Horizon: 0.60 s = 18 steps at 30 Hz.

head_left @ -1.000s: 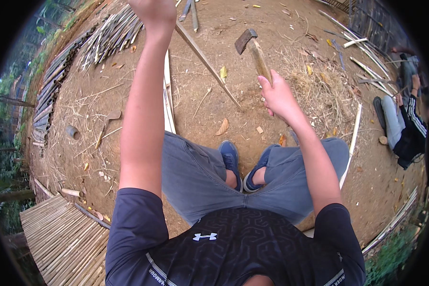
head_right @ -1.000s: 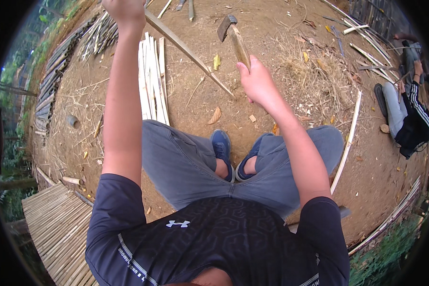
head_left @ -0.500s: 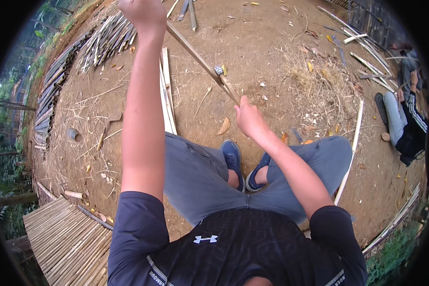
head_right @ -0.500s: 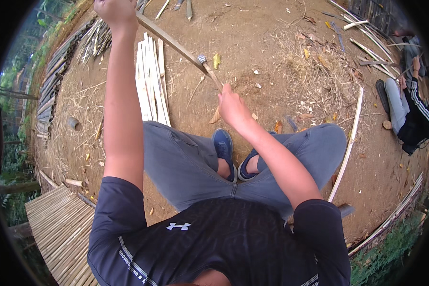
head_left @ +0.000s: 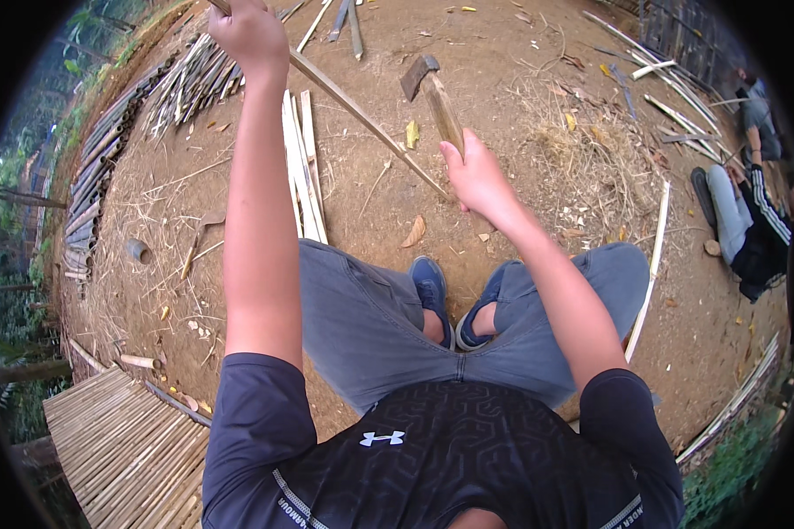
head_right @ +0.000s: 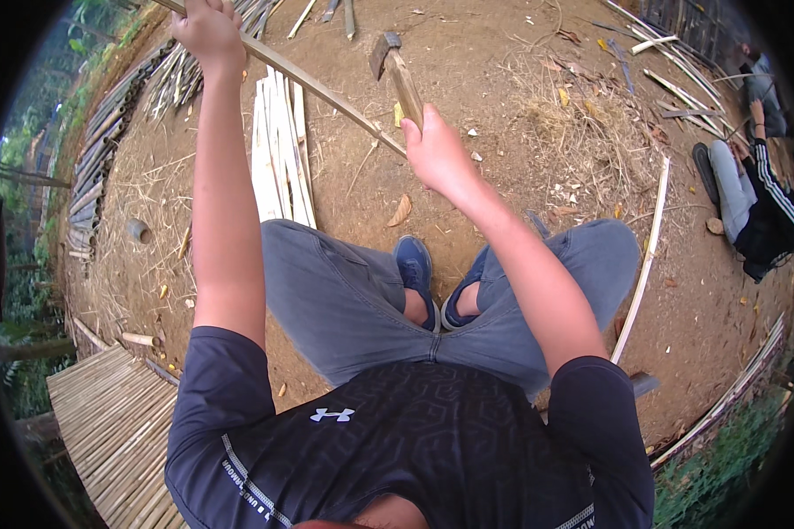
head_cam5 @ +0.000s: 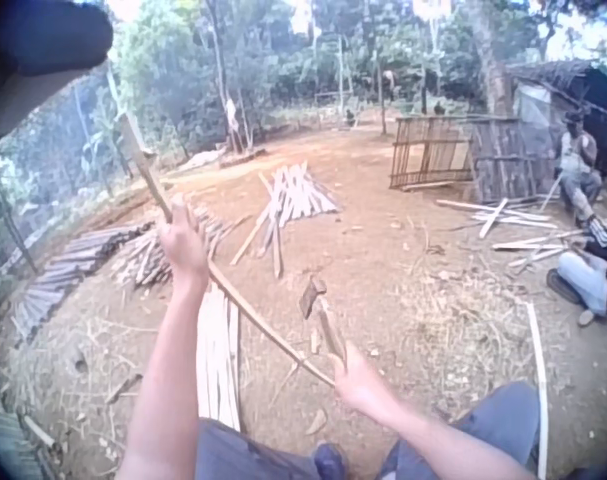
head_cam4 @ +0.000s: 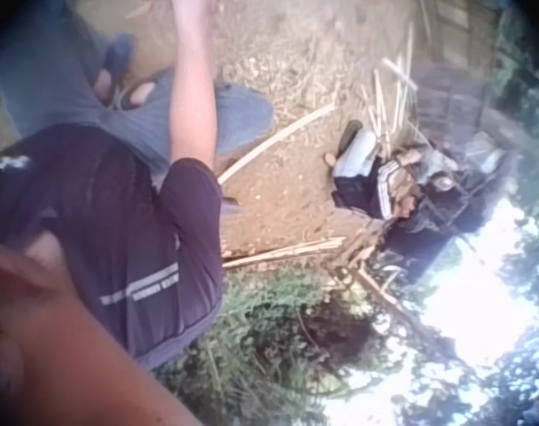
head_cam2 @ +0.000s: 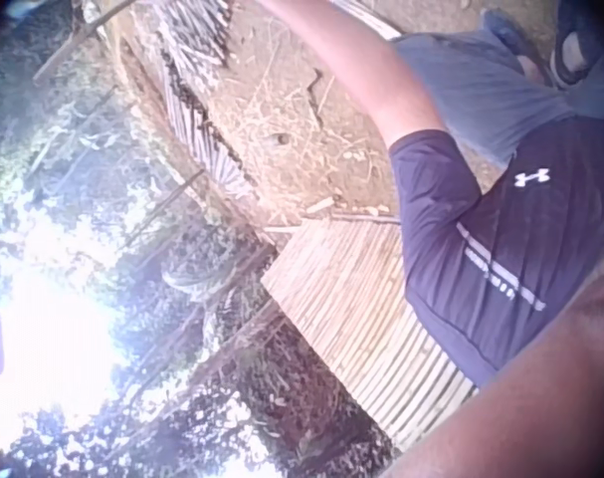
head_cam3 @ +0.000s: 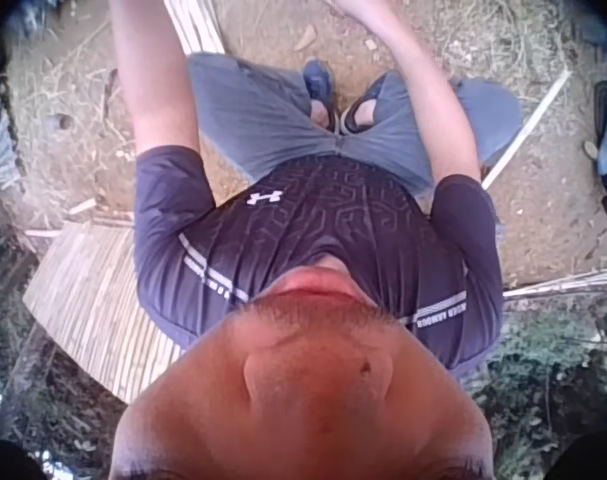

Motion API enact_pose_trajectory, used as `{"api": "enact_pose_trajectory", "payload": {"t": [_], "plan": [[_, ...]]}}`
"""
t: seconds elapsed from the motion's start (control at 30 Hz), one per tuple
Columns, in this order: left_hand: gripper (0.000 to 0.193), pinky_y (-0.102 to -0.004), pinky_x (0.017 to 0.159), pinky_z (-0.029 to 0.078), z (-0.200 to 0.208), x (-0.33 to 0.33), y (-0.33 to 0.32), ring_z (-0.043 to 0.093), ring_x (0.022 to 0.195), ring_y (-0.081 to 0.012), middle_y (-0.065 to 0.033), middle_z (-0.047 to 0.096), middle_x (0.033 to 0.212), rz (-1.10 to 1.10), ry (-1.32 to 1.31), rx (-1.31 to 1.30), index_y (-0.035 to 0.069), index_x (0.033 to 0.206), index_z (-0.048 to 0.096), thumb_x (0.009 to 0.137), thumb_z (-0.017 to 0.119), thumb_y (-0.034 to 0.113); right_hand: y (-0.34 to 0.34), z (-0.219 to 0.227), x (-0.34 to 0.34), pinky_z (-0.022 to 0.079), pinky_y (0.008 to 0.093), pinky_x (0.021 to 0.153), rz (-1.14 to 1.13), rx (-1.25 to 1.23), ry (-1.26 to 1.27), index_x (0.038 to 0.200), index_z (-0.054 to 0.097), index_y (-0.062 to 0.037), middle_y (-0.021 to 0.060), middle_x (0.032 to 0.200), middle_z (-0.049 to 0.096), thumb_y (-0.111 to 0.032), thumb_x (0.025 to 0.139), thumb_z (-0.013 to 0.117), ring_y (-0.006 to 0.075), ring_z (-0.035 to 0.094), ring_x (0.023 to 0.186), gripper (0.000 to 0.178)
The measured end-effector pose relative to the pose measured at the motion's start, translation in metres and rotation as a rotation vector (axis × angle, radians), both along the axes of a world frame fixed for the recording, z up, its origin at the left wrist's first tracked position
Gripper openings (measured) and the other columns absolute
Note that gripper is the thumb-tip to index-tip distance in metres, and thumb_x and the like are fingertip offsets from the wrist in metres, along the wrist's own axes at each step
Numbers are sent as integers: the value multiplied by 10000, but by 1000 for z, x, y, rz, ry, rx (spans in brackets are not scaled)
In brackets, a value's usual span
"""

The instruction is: The person uses a small axe and a knife to shave and smooth the edges of a long bamboo strip while sitting outdoors.

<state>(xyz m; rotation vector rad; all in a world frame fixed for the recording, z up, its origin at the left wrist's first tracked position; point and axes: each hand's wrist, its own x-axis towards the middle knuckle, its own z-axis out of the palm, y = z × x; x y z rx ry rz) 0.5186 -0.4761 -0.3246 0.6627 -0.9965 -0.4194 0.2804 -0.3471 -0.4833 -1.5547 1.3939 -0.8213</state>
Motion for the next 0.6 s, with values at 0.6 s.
{"api": "enact_pose_trajectory", "payload": {"t": [0.6], "plan": [[459, -282, 420, 170, -12, 24, -14, 256, 440, -57, 88, 294, 533, 184, -28, 39, 204, 615, 369, 1025, 510, 355, -37, -59, -19, 431, 282, 425, 222, 741, -450, 1098, 454, 9, 16, 718, 464, -254, 1038, 478, 83, 421, 509, 270]]}}
